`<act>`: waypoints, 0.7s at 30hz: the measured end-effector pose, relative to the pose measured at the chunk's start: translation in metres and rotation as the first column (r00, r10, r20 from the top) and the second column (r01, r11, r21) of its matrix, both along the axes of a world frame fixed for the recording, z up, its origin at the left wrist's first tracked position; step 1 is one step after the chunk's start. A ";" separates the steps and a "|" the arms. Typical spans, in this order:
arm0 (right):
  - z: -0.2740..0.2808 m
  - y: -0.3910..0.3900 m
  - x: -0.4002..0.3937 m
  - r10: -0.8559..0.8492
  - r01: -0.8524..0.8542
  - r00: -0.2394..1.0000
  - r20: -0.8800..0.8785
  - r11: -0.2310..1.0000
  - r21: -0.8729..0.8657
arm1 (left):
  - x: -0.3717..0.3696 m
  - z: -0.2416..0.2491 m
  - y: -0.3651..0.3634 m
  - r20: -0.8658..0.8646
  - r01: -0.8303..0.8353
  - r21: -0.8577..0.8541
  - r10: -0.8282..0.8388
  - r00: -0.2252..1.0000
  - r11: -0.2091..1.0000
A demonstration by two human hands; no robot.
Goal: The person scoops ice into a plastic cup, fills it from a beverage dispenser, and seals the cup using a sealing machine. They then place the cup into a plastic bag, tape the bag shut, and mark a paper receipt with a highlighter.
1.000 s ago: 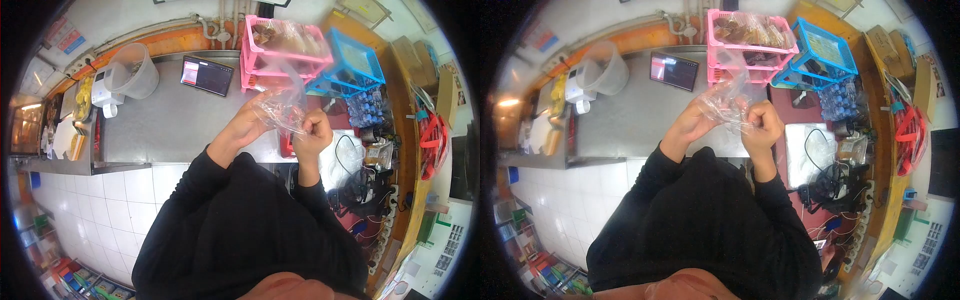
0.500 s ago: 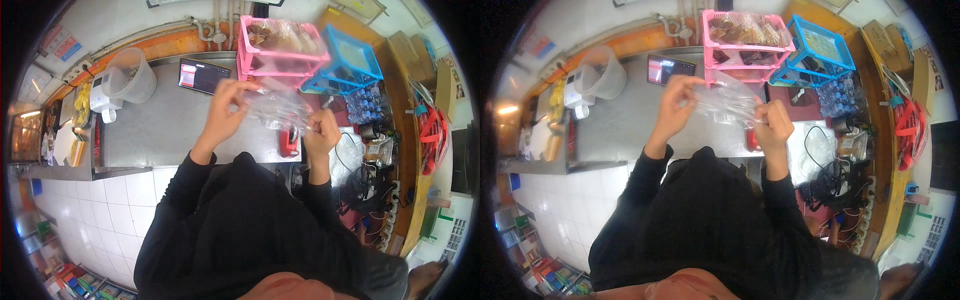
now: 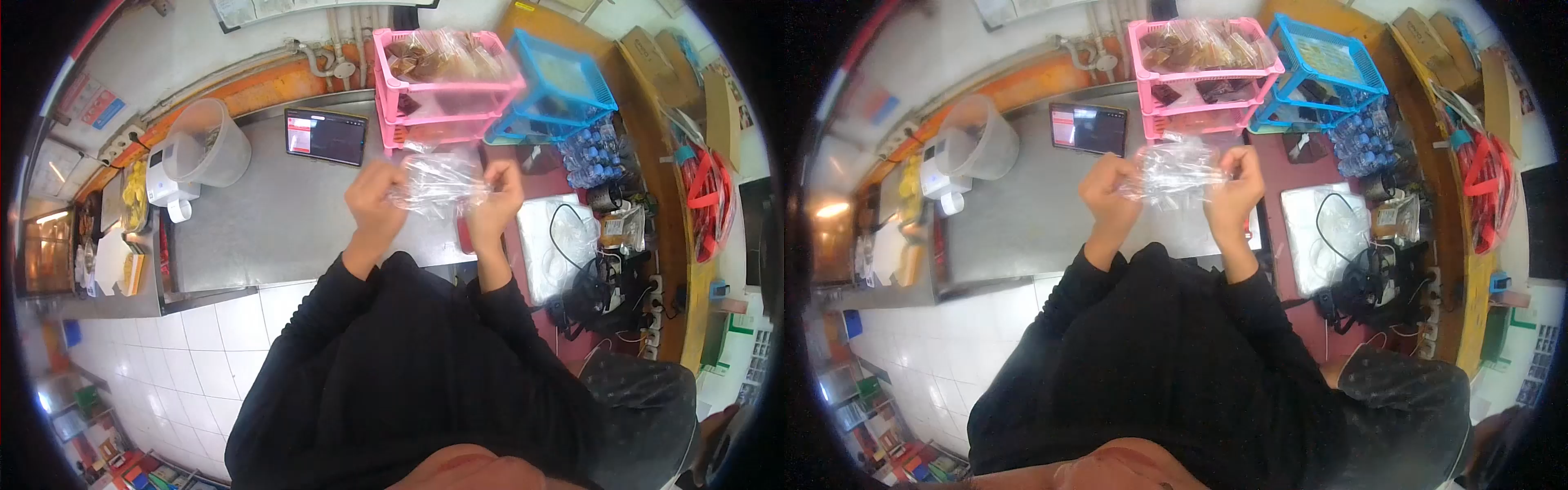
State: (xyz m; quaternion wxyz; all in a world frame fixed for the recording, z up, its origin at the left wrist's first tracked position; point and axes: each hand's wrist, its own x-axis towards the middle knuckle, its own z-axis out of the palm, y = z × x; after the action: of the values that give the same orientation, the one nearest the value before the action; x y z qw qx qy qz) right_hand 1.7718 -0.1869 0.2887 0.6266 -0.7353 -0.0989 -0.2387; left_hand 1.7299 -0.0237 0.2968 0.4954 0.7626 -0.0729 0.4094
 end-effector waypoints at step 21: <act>-0.072 -0.026 0.018 0.636 -0.549 0.580 -0.509 0.767 0.332 | 0.010 -0.117 0.018 -0.312 0.189 -0.806 -0.674 0.670 0.561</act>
State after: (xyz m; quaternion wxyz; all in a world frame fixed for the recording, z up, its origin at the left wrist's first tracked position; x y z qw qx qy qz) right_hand 1.7894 -0.2124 0.2164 0.7169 -0.6499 -0.1204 0.2218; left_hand 1.7396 -0.0059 0.1800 0.8360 0.5460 0.0543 0.0000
